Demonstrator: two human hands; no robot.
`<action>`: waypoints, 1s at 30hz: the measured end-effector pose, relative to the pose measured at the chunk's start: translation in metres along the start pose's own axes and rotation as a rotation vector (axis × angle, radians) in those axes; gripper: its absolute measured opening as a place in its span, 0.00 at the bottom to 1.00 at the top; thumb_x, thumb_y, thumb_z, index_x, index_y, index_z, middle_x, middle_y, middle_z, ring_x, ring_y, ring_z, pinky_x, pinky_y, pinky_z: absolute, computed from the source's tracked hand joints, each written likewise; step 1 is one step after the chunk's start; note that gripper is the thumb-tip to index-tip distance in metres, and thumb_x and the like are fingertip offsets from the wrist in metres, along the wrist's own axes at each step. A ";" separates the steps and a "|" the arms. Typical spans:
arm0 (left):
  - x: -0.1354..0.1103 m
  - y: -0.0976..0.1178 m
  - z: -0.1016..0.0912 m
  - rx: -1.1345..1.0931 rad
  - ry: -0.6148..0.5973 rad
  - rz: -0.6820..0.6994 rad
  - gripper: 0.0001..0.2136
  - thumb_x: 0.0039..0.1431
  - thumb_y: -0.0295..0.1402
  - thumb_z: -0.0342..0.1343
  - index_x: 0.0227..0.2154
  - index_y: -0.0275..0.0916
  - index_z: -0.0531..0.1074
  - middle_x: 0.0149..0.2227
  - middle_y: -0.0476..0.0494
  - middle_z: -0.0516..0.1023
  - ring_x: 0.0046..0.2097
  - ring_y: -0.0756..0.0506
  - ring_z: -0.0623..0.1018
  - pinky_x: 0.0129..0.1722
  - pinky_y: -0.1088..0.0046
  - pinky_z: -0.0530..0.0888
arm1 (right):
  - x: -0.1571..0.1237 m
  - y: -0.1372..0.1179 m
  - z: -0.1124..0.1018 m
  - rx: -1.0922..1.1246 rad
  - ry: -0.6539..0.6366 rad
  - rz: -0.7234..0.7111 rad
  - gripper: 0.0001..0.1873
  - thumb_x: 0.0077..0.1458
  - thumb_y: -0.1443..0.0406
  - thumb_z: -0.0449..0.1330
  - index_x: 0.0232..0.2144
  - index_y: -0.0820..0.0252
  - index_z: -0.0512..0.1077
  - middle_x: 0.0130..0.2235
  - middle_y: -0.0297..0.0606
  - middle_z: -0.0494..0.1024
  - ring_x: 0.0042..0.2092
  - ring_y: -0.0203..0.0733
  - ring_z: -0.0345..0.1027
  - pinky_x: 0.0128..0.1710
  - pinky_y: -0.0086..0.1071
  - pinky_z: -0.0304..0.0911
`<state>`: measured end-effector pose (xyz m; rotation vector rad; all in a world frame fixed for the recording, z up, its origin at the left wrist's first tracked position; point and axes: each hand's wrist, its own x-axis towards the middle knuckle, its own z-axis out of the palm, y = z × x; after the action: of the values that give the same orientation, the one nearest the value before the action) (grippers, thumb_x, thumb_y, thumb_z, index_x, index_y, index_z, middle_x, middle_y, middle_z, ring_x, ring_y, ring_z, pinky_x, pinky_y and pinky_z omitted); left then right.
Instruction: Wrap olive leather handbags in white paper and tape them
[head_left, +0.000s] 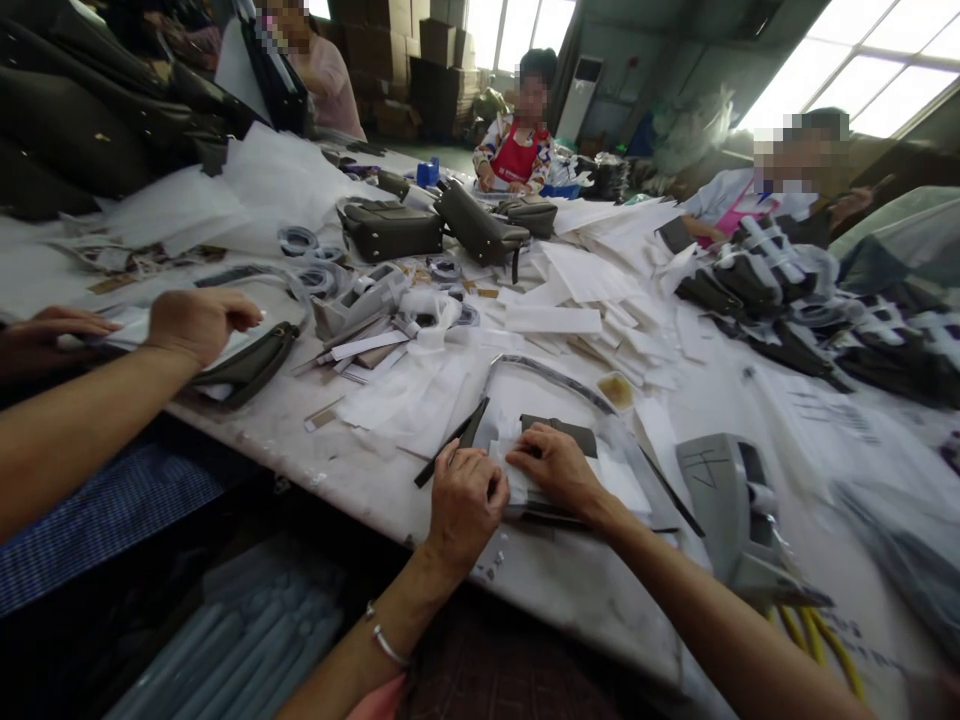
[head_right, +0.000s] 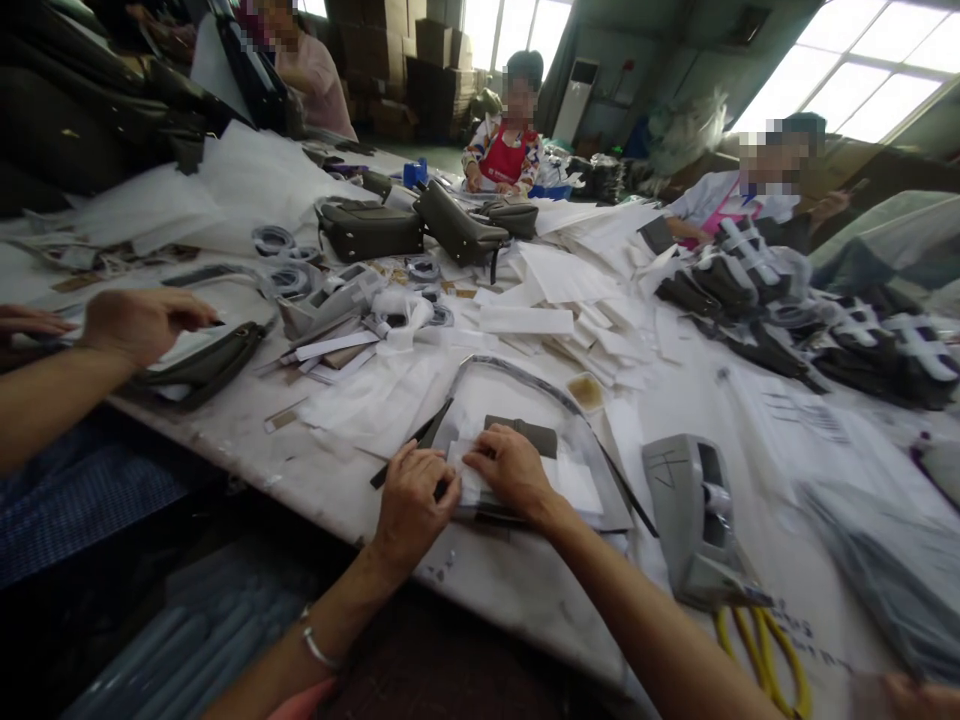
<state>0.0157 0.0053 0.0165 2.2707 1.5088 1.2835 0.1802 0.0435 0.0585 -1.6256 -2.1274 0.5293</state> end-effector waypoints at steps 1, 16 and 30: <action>0.002 -0.001 0.001 0.020 -0.004 -0.010 0.08 0.57 0.25 0.55 0.24 0.40 0.66 0.27 0.50 0.73 0.39 0.45 0.77 0.57 0.53 0.66 | -0.001 0.001 0.001 0.024 -0.002 0.027 0.07 0.53 0.68 0.65 0.23 0.58 0.74 0.28 0.32 0.73 0.32 0.38 0.68 0.34 0.30 0.59; -0.020 0.022 -0.011 0.217 -0.190 0.335 0.14 0.66 0.28 0.49 0.52 0.35 0.69 0.48 0.37 0.78 0.49 0.40 0.78 0.53 0.58 0.72 | 0.003 -0.001 0.008 -0.077 -0.040 0.087 0.05 0.55 0.65 0.62 0.28 0.57 0.71 0.30 0.33 0.76 0.32 0.38 0.68 0.31 0.30 0.54; -0.021 0.025 -0.007 0.284 -0.161 0.333 0.17 0.58 0.26 0.53 0.52 0.34 0.69 0.47 0.36 0.78 0.47 0.38 0.78 0.49 0.58 0.73 | -0.005 -0.008 0.005 -0.100 0.160 0.047 0.09 0.55 0.71 0.61 0.39 0.58 0.71 0.39 0.39 0.78 0.38 0.41 0.73 0.39 0.32 0.64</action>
<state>0.0251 -0.0257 0.0218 2.8269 1.3750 0.9695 0.1727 0.0363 0.0582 -1.7150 -2.0313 0.3005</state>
